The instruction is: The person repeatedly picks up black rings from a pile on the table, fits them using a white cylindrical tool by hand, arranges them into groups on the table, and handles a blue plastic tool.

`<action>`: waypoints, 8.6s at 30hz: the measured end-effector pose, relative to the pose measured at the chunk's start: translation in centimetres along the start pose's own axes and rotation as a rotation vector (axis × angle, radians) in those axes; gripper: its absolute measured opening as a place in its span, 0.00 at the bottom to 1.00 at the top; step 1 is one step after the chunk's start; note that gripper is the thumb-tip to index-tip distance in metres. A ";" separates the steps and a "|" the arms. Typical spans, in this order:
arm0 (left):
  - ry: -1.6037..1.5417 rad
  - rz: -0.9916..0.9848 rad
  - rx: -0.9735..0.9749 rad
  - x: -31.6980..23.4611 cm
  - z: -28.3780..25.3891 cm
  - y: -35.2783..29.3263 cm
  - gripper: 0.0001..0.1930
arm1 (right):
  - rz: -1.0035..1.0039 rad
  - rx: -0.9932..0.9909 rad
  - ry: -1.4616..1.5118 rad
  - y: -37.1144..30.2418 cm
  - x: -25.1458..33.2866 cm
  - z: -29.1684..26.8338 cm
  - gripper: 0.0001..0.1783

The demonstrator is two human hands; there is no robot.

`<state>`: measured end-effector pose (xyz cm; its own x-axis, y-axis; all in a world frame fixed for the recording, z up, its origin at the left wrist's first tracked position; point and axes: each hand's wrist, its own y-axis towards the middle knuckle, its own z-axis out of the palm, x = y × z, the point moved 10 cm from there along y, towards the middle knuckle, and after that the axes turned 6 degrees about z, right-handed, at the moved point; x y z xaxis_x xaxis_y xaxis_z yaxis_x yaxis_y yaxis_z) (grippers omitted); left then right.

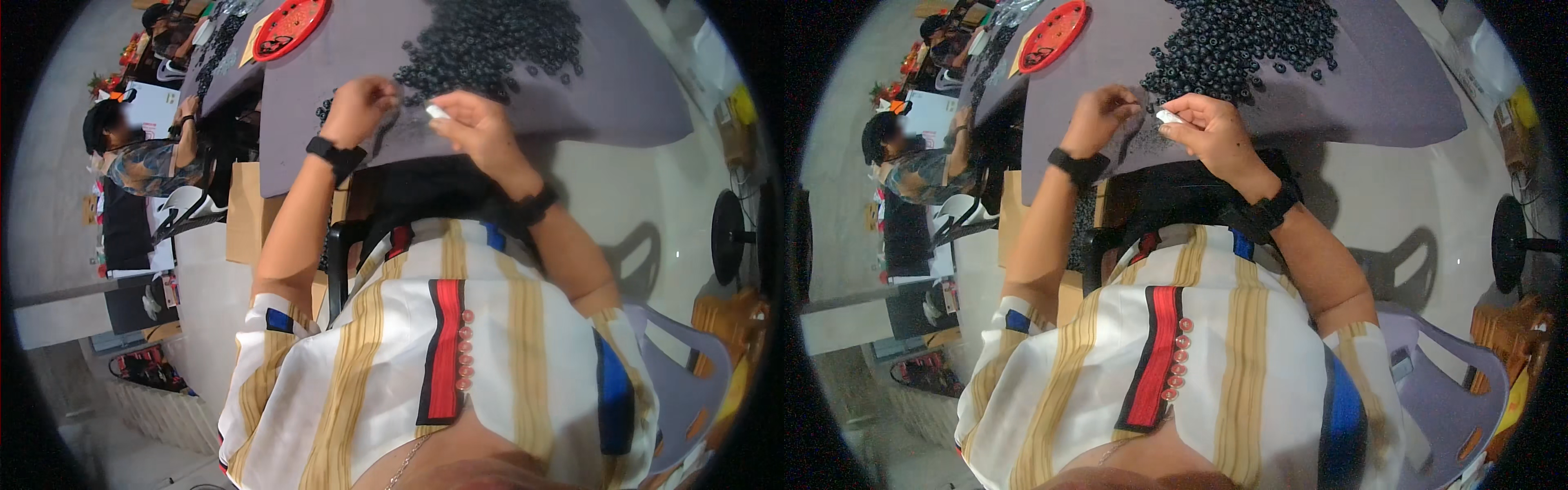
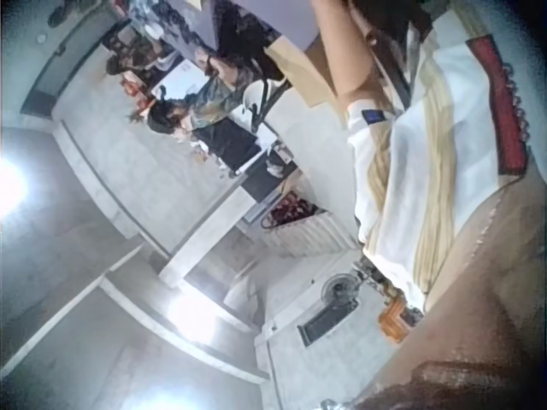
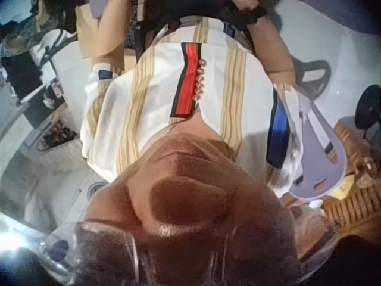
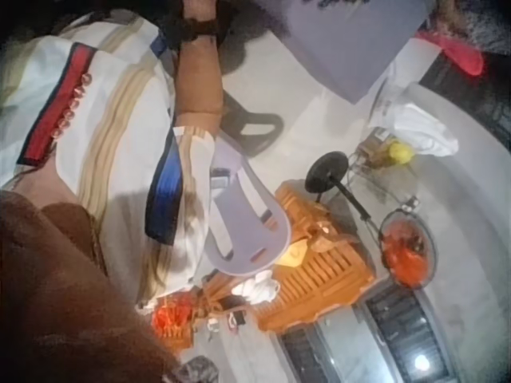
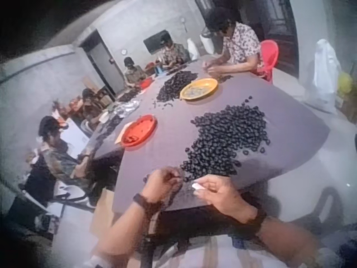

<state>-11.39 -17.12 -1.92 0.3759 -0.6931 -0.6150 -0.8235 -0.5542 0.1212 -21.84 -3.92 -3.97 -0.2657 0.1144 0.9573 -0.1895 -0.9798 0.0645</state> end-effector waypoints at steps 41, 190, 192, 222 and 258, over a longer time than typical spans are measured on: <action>-1.652 -0.358 -0.209 -4.2 5.1 -6.7 0.09 | -0.093 0.201 0.071 -1.1 1.5 3.8 0.21; 0.154 0.049 -0.108 -2.5 -0.6 -2.7 0.11 | -0.012 -0.156 -0.005 0.0 -1.0 -0.1 0.15; -0.597 -0.121 -0.102 -1.3 0.3 -3.7 0.09 | -0.024 -0.138 -0.032 -0.2 -0.7 0.1 0.15; -1.493 -0.248 -0.211 -2.8 4.6 -7.7 0.12 | -0.075 0.037 -0.078 -1.9 0.2 4.0 0.12; -1.657 -0.204 -0.021 -5.0 5.2 -7.6 0.15 | -0.004 0.266 -0.020 -2.2 1.0 4.3 0.18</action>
<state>-9.19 -7.05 -3.79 -0.3685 0.5840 -0.7233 -0.8101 -0.5834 -0.0583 -17.61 -2.34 -1.89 -0.2465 0.1178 0.9620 0.0654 -0.9883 0.1377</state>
